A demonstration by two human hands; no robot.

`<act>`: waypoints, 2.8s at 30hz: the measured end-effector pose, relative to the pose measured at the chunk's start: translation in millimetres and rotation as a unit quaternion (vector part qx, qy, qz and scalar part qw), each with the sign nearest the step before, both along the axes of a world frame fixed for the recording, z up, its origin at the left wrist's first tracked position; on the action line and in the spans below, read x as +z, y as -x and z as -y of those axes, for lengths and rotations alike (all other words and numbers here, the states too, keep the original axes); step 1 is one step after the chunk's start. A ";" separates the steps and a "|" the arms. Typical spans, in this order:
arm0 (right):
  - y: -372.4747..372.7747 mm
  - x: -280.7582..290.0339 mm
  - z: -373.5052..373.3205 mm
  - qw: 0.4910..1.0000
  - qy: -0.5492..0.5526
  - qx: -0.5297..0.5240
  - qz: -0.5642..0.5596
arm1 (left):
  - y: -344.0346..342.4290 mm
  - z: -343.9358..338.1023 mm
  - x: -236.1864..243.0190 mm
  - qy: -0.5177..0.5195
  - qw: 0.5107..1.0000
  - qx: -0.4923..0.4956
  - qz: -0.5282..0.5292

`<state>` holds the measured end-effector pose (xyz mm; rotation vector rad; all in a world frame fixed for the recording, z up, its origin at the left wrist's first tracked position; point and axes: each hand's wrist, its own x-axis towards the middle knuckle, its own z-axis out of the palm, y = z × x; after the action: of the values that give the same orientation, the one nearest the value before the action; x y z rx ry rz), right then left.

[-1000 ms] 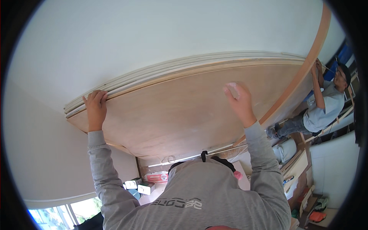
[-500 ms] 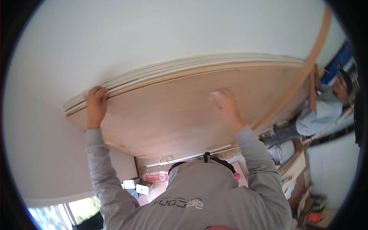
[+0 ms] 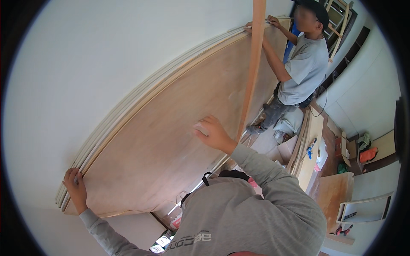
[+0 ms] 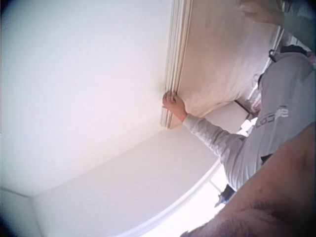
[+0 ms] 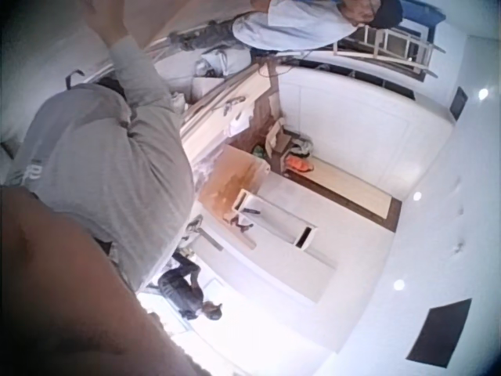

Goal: The person positions and presses thin wooden trim strips along the upper edge of a large curved plywood panel. They repeatedly align, adjust, and smooth the trim by hand while another worker assists nearby.

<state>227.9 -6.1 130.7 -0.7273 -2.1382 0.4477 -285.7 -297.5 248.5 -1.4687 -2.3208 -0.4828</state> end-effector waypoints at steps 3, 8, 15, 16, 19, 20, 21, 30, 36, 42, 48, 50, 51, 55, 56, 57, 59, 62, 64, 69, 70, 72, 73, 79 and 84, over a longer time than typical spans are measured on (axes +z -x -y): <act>-16.7 -21.8 6.0 0.999 0.024 -0.026 -0.012 | 2.4 3.1 -0.4 -0.009 1.000 -0.008 0.007; -35.3 -46.1 19.9 0.995 0.080 -0.061 -0.023 | 1.8 7.8 -1.1 -0.020 1.000 -0.011 0.007; -50.8 -60.5 34.2 0.989 0.100 -0.111 -0.014 | -12.6 -0.2 -10.1 -0.038 0.999 0.022 0.000; -52.8 -61.9 36.0 0.988 0.110 -0.105 -0.018 | -12.4 0.5 -13.1 -0.039 0.998 0.036 -0.021; -59.2 -61.8 42.0 0.986 0.121 -0.110 -0.028 | -13.0 0.6 -19.0 -0.055 0.995 0.060 -0.048; -61.2 -60.6 43.0 0.985 0.122 -0.117 -0.031 | -13.8 -0.1 -20.0 -0.068 0.994 0.072 -0.054; -64.1 -60.2 43.2 0.985 0.119 -0.118 -0.033 | -15.0 -0.9 -21.2 -0.071 0.993 0.071 -0.056; -88.2 -69.3 28.1 0.981 0.138 -0.131 -0.045 | -39.0 -10.2 -27.8 -0.118 0.976 0.138 -0.123; -98.9 -75.9 15.5 0.980 0.153 -0.120 -0.051 | -45.3 -13.0 -33.0 -0.121 0.967 0.178 -0.133; -107.0 -76.9 5.0 0.980 0.157 -0.113 -0.037 | -52.0 -17.8 -37.3 -0.152 0.952 0.233 -0.132; -114.9 -82.8 4.6 0.981 0.168 -0.097 -0.029 | -55.6 -16.5 -40.6 -0.142 0.938 0.279 -0.147; -116.4 -86.4 7.3 0.975 0.199 -0.098 -0.012 | -72.1 -26.1 -33.2 -0.126 0.924 0.325 -0.156; -117.1 -89.1 10.3 0.975 0.199 -0.099 -0.011 | -69.2 -25.3 -36.5 -0.124 0.925 0.324 -0.155; -114.4 -97.9 22.2 0.976 0.205 -0.070 -0.013 | -53.5 -12.4 -50.1 -0.142 0.923 0.317 -0.166; -114.9 -99.6 24.2 0.975 0.211 -0.064 -0.012 | -52.9 -14.1 -52.2 -0.156 0.918 0.320 -0.175; -116.2 -100.8 25.6 0.975 0.211 -0.066 -0.012 | -52.9 -15.9 -53.7 -0.156 0.918 0.319 -0.175; -119.8 -102.0 27.1 0.973 0.224 -0.057 0.004 | -61.3 -20.1 -51.6 -0.149 0.911 0.347 -0.167; -127.0 -101.7 25.8 0.977 0.204 -0.067 -0.005 | -61.7 -19.7 -52.8 -0.142 0.905 0.366 -0.164; -132.2 -104.1 26.5 0.977 0.199 -0.078 -0.019 | -64.5 -19.0 -51.3 -0.148 0.905 0.363 -0.165; -143.1 -113.4 34.2 0.974 0.206 -0.096 -0.022 | -68.6 -15.4 -50.2 -0.153 0.905 0.361 -0.166; -143.4 -111.2 34.8 0.971 0.222 -0.091 -0.014 | -65.6 -13.4 -52.1 -0.158 0.904 0.358 -0.172; -142.6 -112.3 34.9 0.968 0.238 -0.082 -0.003 | -61.9 -9.0 -55.3 -0.160 0.902 0.360 -0.177; -142.5 -114.6 35.8 0.969 0.233 -0.083 -0.001 | -62.3 -10.3 -57.6 -0.166 0.901 0.358 -0.180; -141.8 -115.9 34.3 0.969 0.230 -0.079 0.029 | -56.4 -8.6 -64.9 -0.176 0.899 0.353 -0.189; -141.0 -110.0 33.8 0.969 0.232 -0.073 0.037 | -51.6 -5.8 -67.1 -0.182 0.898 0.346 -0.202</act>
<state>368.9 -39.8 20.8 -1.1696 -2.0468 0.8688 -234.1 -291.7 181.4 -0.4501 -2.0740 -0.3351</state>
